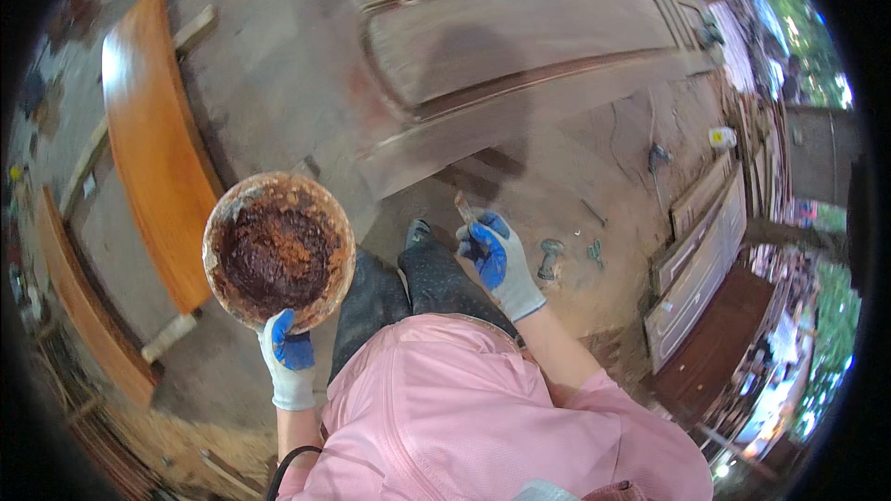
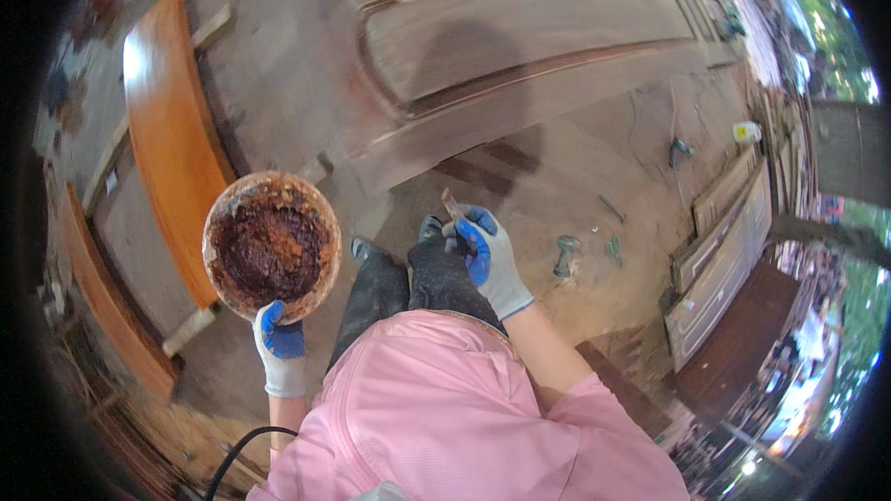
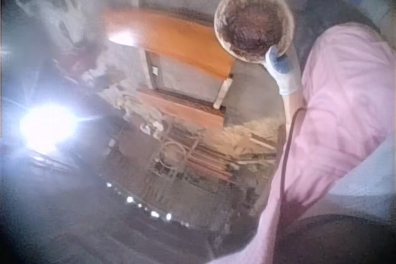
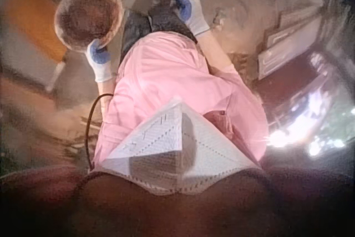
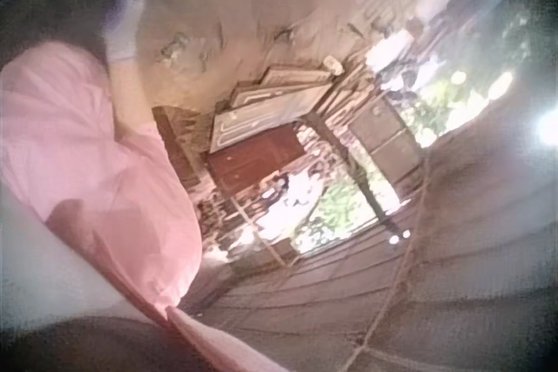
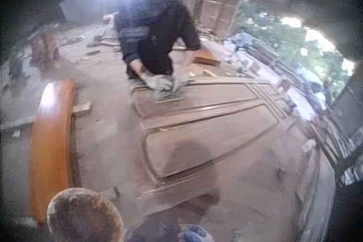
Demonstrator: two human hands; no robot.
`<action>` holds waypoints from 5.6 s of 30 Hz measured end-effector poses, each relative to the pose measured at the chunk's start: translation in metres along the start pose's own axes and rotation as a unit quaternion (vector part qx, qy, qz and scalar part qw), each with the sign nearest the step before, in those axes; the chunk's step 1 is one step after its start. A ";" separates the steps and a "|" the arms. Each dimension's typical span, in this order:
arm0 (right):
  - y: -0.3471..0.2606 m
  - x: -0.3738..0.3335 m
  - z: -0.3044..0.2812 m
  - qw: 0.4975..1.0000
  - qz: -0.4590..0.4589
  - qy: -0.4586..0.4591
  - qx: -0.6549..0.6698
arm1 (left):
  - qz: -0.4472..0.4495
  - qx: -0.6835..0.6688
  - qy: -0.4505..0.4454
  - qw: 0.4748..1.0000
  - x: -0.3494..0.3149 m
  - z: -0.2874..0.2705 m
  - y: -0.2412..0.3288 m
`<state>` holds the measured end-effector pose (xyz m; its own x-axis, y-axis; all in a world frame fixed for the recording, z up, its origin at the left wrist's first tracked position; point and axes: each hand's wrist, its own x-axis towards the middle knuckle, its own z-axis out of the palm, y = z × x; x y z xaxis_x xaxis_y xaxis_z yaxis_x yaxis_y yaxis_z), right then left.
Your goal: The person sands a wooden door with an electric sander, then applies glue and a wood filler paste into surface imperfections using a small bottle and a putty knife. The person works on one door panel at a time, smoothing and filling defects.
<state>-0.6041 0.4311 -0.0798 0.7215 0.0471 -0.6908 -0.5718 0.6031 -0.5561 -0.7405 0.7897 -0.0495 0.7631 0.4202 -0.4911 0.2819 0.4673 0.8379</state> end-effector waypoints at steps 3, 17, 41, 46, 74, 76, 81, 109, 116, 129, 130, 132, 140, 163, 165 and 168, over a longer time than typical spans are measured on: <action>0.002 -0.030 -0.015 0.998 -0.005 0.008 0.056 | -0.036 -0.009 -0.022 0.999 0.007 0.002 0.024; -0.032 -0.118 0.020 0.981 -0.086 -0.002 0.171 | -0.026 0.082 -0.182 0.979 -0.009 0.007 0.101; 0.108 -0.339 0.020 0.906 -0.194 0.221 0.305 | -0.339 -0.061 -0.314 0.885 -0.002 0.031 0.181; 0.170 -0.343 -0.001 0.868 -0.227 0.277 0.344 | -0.297 -0.029 -0.391 0.871 0.012 0.028 0.186; -0.291 -0.066 -0.078 0.921 -0.352 0.144 -0.081 | -0.116 -0.285 -0.171 0.936 0.057 0.187 0.067; -0.320 -0.028 -0.075 0.901 -0.369 0.181 -0.142 | -0.101 -0.262 -0.162 0.946 0.062 0.194 0.071; -0.401 0.072 -0.060 0.861 -0.381 0.226 -0.250 | -0.084 -0.222 -0.132 0.963 0.063 0.213 0.085; -0.472 0.191 -0.076 0.531 -0.424 0.233 -0.696 | -0.118 -0.258 0.039 0.958 -0.009 0.366 0.059; -0.463 0.179 -0.073 0.523 -0.430 0.177 -0.715 | -0.110 -0.263 0.031 0.958 -0.010 0.366 0.053; -0.454 0.156 -0.068 0.601 -0.417 0.165 -0.661 | -0.094 -0.262 0.039 0.960 -0.015 0.377 0.053; -0.458 0.157 -0.070 0.627 -0.428 0.164 -0.630 | -0.090 -0.263 0.041 0.960 -0.015 0.378 0.053; -0.466 0.161 -0.070 0.689 -0.449 0.176 -0.541 | -0.081 -0.267 0.043 0.959 -0.018 0.383 0.055; -0.517 0.200 -0.069 0.825 -0.363 0.144 -0.409 | -0.066 -0.307 0.055 0.948 -0.018 0.368 0.042; -0.475 0.239 0.177 0.869 -0.186 -0.095 -0.448 | -0.001 -0.369 0.138 0.919 0.118 0.305 0.058; -0.473 0.251 0.210 0.856 -0.196 -0.099 -0.468 | 0.004 -0.362 0.125 0.924 0.168 0.295 0.054; -0.476 0.277 0.252 0.848 -0.202 -0.097 -0.480 | -0.010 -0.383 0.074 0.921 0.233 0.314 0.069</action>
<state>-0.0336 0.3576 0.1102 0.9319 0.1775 -0.3163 -0.2492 -0.3202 -0.9140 -0.3606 0.6760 -0.0312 0.6586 0.4807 -0.5789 -0.2413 0.8637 0.4426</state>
